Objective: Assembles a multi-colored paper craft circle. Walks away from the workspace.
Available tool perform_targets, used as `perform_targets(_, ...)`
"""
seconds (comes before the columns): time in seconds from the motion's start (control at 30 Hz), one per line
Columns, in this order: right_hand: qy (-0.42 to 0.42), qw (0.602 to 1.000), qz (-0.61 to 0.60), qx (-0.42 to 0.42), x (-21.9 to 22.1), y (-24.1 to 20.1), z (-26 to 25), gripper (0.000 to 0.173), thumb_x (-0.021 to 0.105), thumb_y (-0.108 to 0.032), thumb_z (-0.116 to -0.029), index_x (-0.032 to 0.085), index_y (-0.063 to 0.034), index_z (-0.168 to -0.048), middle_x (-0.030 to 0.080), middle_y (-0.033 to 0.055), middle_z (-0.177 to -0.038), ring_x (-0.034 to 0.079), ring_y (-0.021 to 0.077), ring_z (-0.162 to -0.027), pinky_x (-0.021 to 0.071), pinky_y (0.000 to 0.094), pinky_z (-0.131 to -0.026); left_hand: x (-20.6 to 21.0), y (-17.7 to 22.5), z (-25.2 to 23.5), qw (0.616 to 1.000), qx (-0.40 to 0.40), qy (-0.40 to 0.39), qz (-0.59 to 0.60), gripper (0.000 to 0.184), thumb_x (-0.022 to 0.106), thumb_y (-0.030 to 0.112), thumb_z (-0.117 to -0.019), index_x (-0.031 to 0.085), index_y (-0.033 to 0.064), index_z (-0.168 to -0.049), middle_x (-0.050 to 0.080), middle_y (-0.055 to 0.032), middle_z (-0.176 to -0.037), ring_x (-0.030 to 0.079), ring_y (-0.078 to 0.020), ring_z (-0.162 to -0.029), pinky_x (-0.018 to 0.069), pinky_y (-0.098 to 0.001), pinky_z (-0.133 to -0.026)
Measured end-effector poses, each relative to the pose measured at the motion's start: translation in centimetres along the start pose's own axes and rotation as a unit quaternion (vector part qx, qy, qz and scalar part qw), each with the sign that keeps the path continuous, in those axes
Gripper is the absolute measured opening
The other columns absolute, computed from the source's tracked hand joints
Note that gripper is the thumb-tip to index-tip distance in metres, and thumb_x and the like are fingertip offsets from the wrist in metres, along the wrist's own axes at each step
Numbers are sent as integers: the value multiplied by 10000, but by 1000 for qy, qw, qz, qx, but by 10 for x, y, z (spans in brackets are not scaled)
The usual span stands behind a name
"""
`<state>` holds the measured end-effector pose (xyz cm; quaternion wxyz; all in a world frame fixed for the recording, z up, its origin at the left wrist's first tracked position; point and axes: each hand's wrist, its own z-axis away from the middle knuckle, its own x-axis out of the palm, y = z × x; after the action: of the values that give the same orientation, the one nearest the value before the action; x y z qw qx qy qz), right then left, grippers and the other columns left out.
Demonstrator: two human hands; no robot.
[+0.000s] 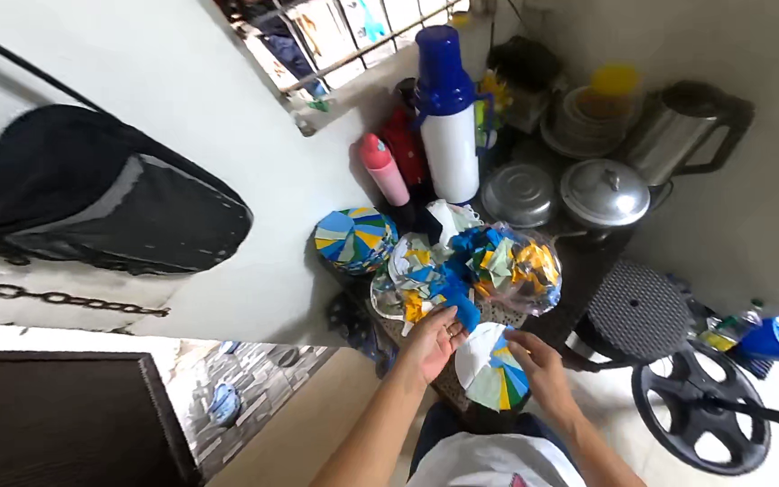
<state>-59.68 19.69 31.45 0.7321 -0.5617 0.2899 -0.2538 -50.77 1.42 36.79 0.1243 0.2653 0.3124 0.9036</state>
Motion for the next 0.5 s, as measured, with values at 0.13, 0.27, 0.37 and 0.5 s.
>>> perform_targets(0.13, -58, 976, -190, 84, 14, -25, -7, 321, 561, -166, -1025, 619, 21, -1279, 680, 83, -1180, 666, 124, -1048, 568, 308, -892, 6, -19, 17, 999, -21, -23, 4, 210, 441, 79, -1084, 532, 7, -1260, 679, -127, -1056, 709, -192, -891, 605, -320, -807)
perform_targets(0.27, -44, 957, -263, 114, 18, -22, -5, 148, 586, -32, -996, 634, 32, -1120, 692, 79, -1015, 688, 140, -918, 593, 309, -836, 4, -38, 23, 999, -13, -29, 0, 157, 447, 27, -1070, 560, -4, -1174, 684, -121, -1015, 708, -188, -882, 605, -321, -828)
perform_targets(0.37, -35, 964, -240, 107, 17, -14, -1, 76, 590, 15, -985, 666, 19, -990, 700, 41, -908, 679, 96, -844, 586, 272, -812, -5, -52, 25, 999, -10, -48, 4, 183, 421, -29, -1047, 589, -19, -1119, 696, -120, -1013, 708, -188, -908, 602, -334, -856)
perform_targets(0.5, -81, 986, -126, 70, 8, -3, -2, 49, 622, -16, -963, 671, -13, -957, 676, -25, -825, 641, 30, -755, 550, 220, -719, -23, -63, 25, 997, -29, -73, -9, 252, 371, 48, -1070, 570, -19, -1209, 688, -116, -1075, 697, -190, -949, 585, -346, -876)
